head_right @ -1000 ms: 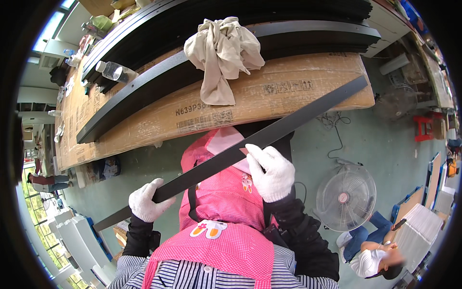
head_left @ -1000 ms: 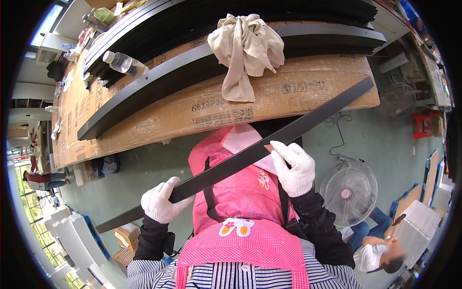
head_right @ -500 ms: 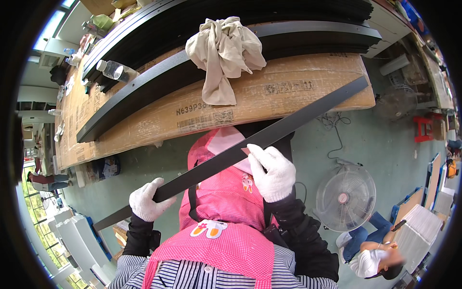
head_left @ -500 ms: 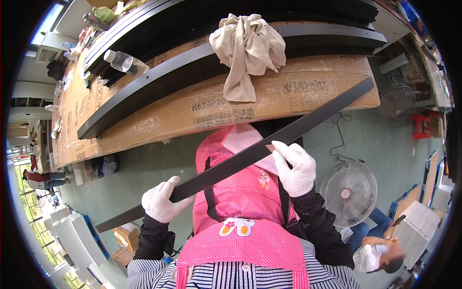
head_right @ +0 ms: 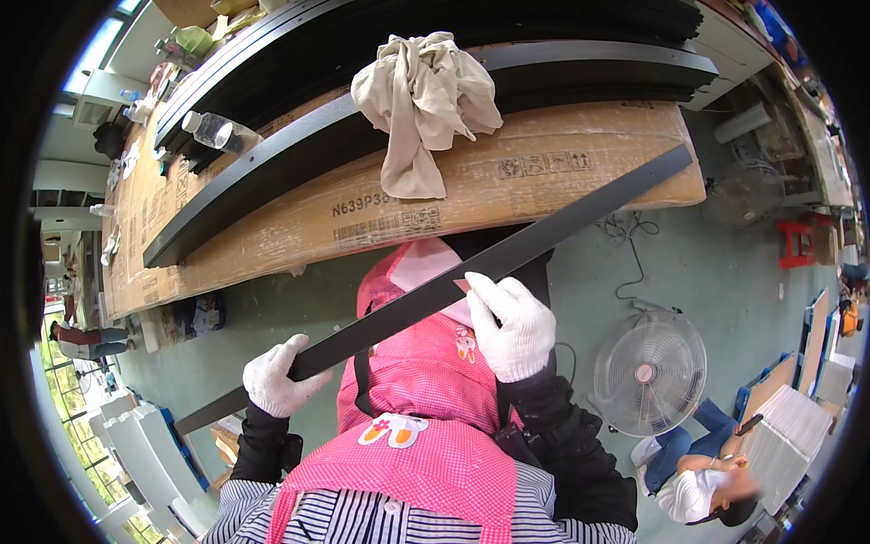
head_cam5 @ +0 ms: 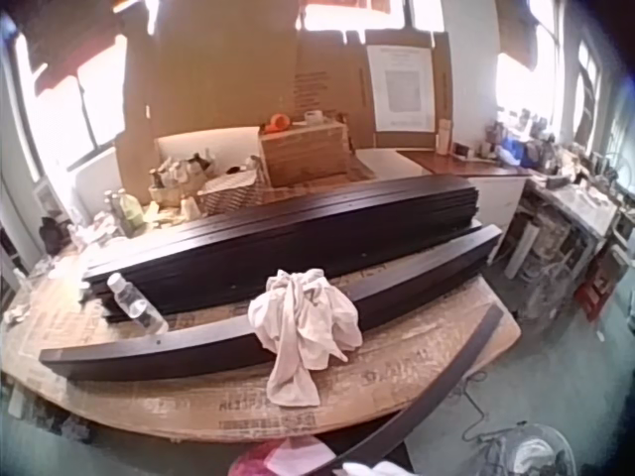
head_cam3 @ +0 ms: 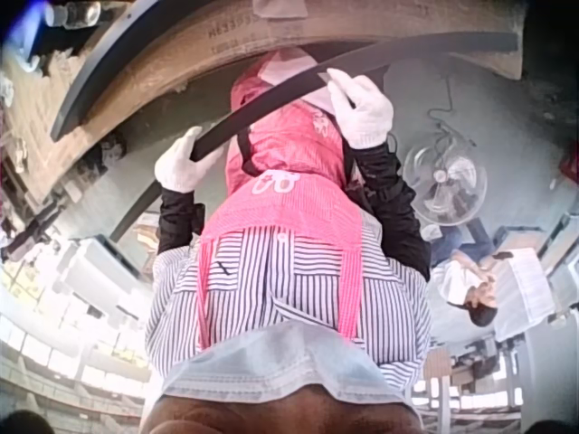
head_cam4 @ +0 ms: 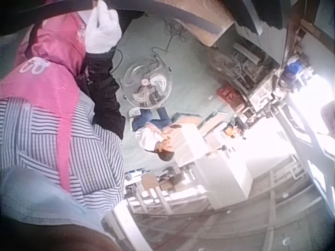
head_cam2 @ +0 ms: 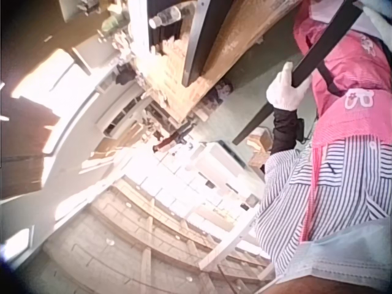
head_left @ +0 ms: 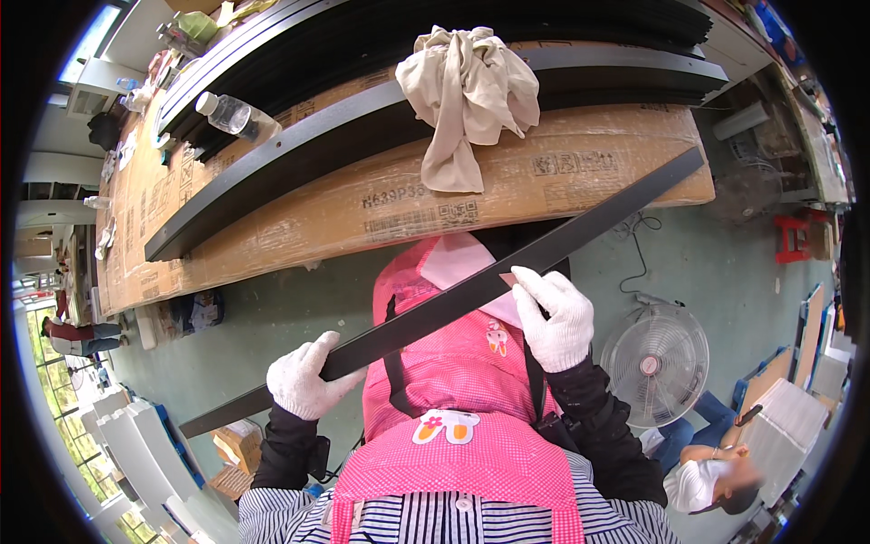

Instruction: Cleaning and inspecting black metal bars by wiping them with a cloth and attaching a plastic end cap.

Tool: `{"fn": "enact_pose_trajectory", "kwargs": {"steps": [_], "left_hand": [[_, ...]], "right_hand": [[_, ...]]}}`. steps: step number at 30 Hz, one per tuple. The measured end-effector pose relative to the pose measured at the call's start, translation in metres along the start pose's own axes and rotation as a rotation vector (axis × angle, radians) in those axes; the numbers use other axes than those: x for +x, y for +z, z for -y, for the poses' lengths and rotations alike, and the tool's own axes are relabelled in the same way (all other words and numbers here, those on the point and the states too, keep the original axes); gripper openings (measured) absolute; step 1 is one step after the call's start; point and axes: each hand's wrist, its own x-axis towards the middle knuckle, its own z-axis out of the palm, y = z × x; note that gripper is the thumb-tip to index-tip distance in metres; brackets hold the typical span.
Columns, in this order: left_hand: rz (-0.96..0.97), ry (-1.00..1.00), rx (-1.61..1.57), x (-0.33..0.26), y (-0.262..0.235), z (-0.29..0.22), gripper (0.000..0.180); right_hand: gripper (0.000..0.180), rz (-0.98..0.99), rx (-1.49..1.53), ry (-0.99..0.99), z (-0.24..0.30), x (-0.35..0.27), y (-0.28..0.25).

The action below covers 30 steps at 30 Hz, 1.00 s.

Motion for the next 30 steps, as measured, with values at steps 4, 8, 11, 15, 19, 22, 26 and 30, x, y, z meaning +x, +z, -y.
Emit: {"fn": "enact_pose_trajectory", "kwargs": {"steps": [4,8,11,15,19,22,26,30], "left_hand": [[0.011,-0.004,-0.007,-0.002,0.0,0.0,0.053],[0.013,-0.009,-0.013,-0.003,0.0,0.0,0.053],[0.004,0.002,-0.014,-0.002,-0.001,-0.001,0.054],[-0.008,0.006,-0.012,0.001,-0.002,-0.003,0.054],[-0.01,0.004,-0.016,0.003,-0.003,-0.004,0.055],[-0.018,0.001,-0.007,0.002,-0.001,-0.004,0.054],[-0.021,-0.001,-0.025,0.004,-0.002,-0.007,0.052],[-0.064,0.029,-0.031,0.004,0.002,-0.006,0.051]], "right_hand": [[0.025,-0.004,-0.021,-0.024,-0.001,-0.001,0.001],[0.025,0.004,0.083,0.02,0.003,-0.004,0.002],[0.025,-0.082,0.055,0.051,-0.006,0.002,0.001],[0.026,-0.087,0.032,0.009,-0.003,0.0,0.007],[0.028,0.036,0.064,-0.086,0.013,-0.012,0.019],[0.028,-0.014,0.031,-0.101,0.013,-0.006,0.015],[0.026,0.006,0.061,-0.055,0.016,-0.007,0.018],[0.024,0.083,0.143,-0.088,0.027,-0.017,0.031]]}}
